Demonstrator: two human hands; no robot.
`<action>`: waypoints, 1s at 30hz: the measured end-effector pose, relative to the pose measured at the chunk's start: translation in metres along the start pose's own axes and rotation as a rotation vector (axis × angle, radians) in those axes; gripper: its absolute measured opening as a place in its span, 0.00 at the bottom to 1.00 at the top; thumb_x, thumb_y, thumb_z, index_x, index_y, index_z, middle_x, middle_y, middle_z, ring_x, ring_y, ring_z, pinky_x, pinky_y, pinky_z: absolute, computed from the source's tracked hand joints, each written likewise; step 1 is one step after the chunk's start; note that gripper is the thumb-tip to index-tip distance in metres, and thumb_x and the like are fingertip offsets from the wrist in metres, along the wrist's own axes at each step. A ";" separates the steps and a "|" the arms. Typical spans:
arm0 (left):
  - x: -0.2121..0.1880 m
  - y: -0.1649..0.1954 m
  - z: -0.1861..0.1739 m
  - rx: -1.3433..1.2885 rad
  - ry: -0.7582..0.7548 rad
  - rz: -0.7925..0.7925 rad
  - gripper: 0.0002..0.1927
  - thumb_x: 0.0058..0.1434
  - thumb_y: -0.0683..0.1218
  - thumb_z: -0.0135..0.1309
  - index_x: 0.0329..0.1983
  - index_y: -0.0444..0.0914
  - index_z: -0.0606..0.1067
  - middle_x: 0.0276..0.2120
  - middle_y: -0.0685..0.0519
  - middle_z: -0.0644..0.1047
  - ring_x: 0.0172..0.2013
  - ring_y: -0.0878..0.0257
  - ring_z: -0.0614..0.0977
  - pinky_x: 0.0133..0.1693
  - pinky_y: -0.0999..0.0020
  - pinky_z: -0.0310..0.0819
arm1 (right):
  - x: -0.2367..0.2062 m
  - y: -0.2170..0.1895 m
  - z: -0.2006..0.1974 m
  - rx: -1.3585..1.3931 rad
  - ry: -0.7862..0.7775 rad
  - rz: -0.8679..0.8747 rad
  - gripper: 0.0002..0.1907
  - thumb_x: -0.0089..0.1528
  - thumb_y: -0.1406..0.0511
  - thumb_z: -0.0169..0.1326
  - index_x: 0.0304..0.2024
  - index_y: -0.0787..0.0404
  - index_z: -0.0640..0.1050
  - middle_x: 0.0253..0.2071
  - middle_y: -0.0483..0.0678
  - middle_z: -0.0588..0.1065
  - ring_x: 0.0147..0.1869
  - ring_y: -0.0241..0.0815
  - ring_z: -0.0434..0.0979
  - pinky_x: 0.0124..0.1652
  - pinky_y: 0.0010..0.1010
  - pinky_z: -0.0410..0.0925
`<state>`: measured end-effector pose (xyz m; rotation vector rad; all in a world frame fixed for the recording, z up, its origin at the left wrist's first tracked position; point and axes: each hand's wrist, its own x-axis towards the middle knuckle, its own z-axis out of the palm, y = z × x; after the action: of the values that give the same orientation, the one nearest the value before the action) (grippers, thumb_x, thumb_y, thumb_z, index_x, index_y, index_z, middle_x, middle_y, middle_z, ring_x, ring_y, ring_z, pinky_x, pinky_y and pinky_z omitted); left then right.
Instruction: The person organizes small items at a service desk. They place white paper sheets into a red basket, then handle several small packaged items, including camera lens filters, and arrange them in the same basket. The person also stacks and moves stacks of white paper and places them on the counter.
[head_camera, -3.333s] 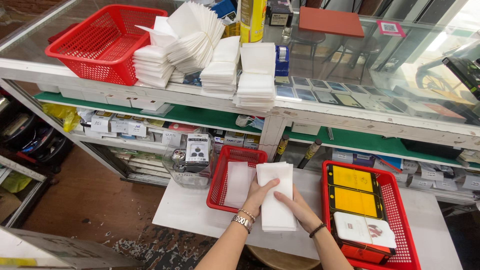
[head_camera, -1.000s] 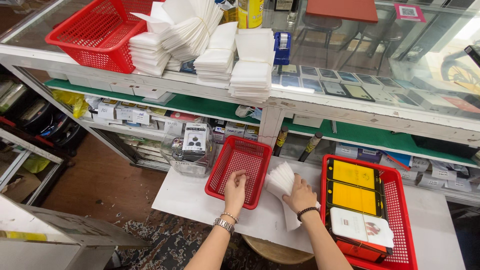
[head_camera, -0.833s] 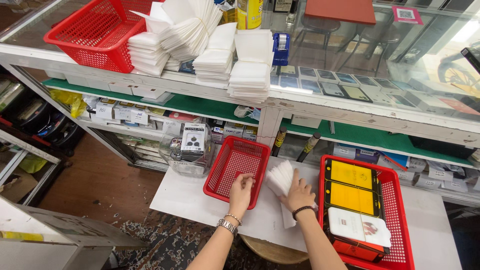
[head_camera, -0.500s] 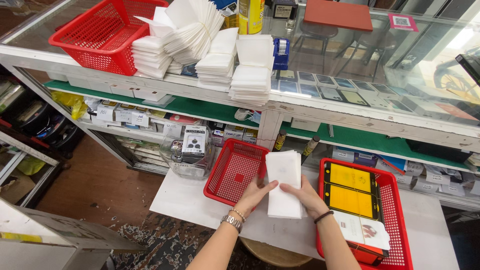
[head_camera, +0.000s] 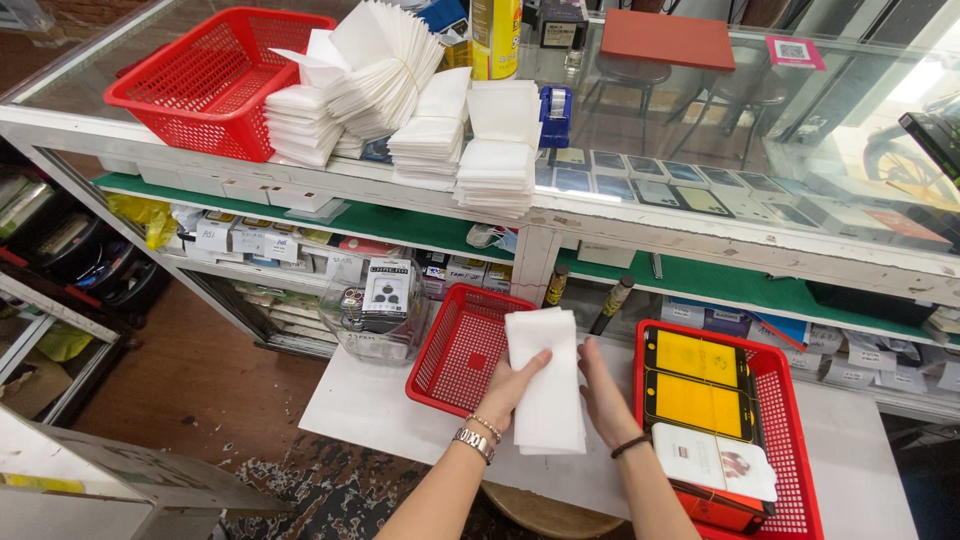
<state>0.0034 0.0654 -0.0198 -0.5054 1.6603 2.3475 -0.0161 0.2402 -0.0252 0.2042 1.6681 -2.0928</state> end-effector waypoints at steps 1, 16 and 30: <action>0.001 -0.002 0.000 0.007 -0.035 -0.004 0.36 0.55 0.54 0.64 0.63 0.34 0.68 0.53 0.44 0.79 0.51 0.57 0.83 0.47 0.65 0.81 | 0.001 0.003 0.001 -0.129 0.015 -0.021 0.45 0.63 0.40 0.43 0.76 0.54 0.54 0.75 0.47 0.58 0.77 0.41 0.56 0.69 0.36 0.52; 0.005 0.008 -0.026 -0.072 0.047 0.025 0.37 0.52 0.53 0.67 0.60 0.30 0.69 0.48 0.42 0.81 0.44 0.55 0.86 0.41 0.61 0.84 | -0.025 0.000 0.041 -0.144 -0.140 0.118 0.49 0.61 0.44 0.48 0.77 0.49 0.42 0.77 0.44 0.53 0.79 0.40 0.54 0.71 0.36 0.51; 0.013 0.063 -0.100 0.803 0.416 0.732 0.38 0.60 0.52 0.65 0.65 0.26 0.65 0.55 0.31 0.73 0.54 0.38 0.75 0.53 0.53 0.68 | 0.053 0.021 0.137 0.417 -0.032 0.227 0.29 0.60 0.64 0.57 0.63 0.67 0.69 0.57 0.55 0.77 0.57 0.51 0.79 0.57 0.44 0.72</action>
<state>-0.0172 -0.0505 -0.0004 -0.2350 3.1719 1.6960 -0.0318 0.0923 -0.0292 0.4640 1.1133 -2.2269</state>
